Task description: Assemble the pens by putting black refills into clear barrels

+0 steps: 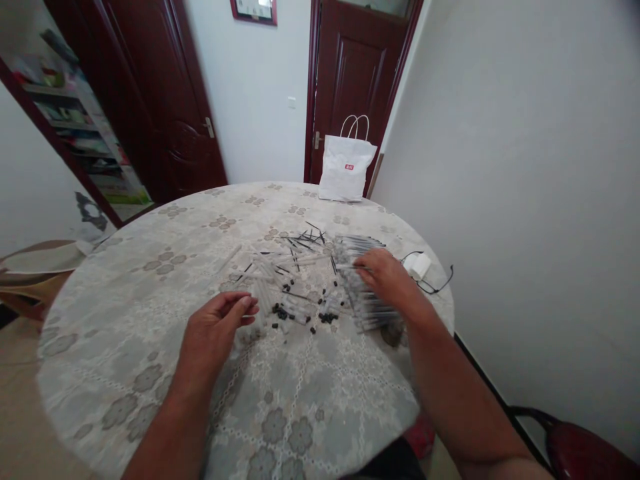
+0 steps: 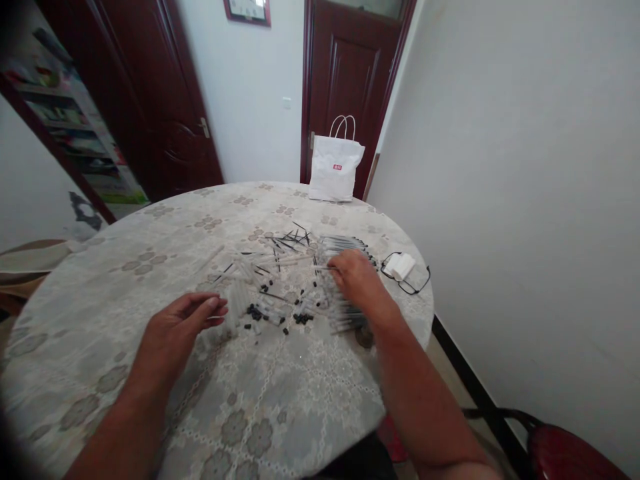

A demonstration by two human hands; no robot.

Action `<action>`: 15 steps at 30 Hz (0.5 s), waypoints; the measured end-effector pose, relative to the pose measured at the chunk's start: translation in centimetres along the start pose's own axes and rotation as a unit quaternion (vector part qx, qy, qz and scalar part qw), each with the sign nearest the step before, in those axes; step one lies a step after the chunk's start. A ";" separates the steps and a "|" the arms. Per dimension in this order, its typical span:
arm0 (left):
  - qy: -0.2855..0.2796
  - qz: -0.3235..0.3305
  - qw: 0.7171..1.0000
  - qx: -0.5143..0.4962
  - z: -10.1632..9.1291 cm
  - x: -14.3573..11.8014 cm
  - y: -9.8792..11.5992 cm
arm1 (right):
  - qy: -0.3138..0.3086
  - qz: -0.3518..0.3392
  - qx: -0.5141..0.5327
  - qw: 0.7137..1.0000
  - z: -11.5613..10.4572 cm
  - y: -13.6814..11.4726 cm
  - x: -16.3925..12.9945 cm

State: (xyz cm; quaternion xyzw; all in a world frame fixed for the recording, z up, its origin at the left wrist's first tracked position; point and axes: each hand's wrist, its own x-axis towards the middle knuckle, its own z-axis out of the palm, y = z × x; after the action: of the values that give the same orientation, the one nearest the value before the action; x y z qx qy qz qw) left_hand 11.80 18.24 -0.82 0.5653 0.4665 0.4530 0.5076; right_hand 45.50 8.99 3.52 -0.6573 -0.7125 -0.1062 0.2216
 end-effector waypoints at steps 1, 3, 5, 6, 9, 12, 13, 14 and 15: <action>0.018 0.003 1.000 0.010 -0.2 0.1 0.0 | 0.009 0.023 -0.025 0.999 -0.2 1.5 -0.2; 0.040 0.011 0.999 0.023 -0.5 0.3 -0.1 | 0.007 0.051 -0.072 0.996 -0.3 3.8 -0.5; 0.049 0.017 0.998 0.028 -0.7 0.5 -0.2 | -0.012 0.066 -0.101 0.993 0.0 5.2 -0.6; 0.053 0.018 0.998 0.032 -0.8 0.6 -0.2 | -0.028 0.071 -0.111 0.991 0.2 5.6 -0.6; 0.061 0.009 0.996 0.057 -0.8 0.7 -0.2 | -0.074 0.085 -0.131 0.985 0.7 5.6 -0.4; 0.064 0.008 0.995 0.078 -0.8 0.8 -0.3 | -0.083 0.091 -0.143 0.982 0.8 5.0 -0.3; 0.065 0.010 0.995 0.079 -0.8 0.8 -0.3 | -0.079 0.090 -0.145 0.982 0.9 4.8 -0.3; 0.067 0.010 0.995 0.079 -0.8 0.8 -0.3 | -0.075 0.089 -0.145 0.983 0.9 4.7 -0.3; 0.068 0.010 0.995 0.077 -0.8 0.8 -0.3 | -0.071 0.088 -0.144 0.983 0.9 4.5 -0.4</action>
State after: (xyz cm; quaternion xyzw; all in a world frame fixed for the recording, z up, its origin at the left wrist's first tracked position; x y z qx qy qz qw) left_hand 11.08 19.22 -1.04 0.5755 0.5276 0.4579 0.4251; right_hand 49.82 9.59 1.91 -0.7485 -0.6429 -0.1404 0.0821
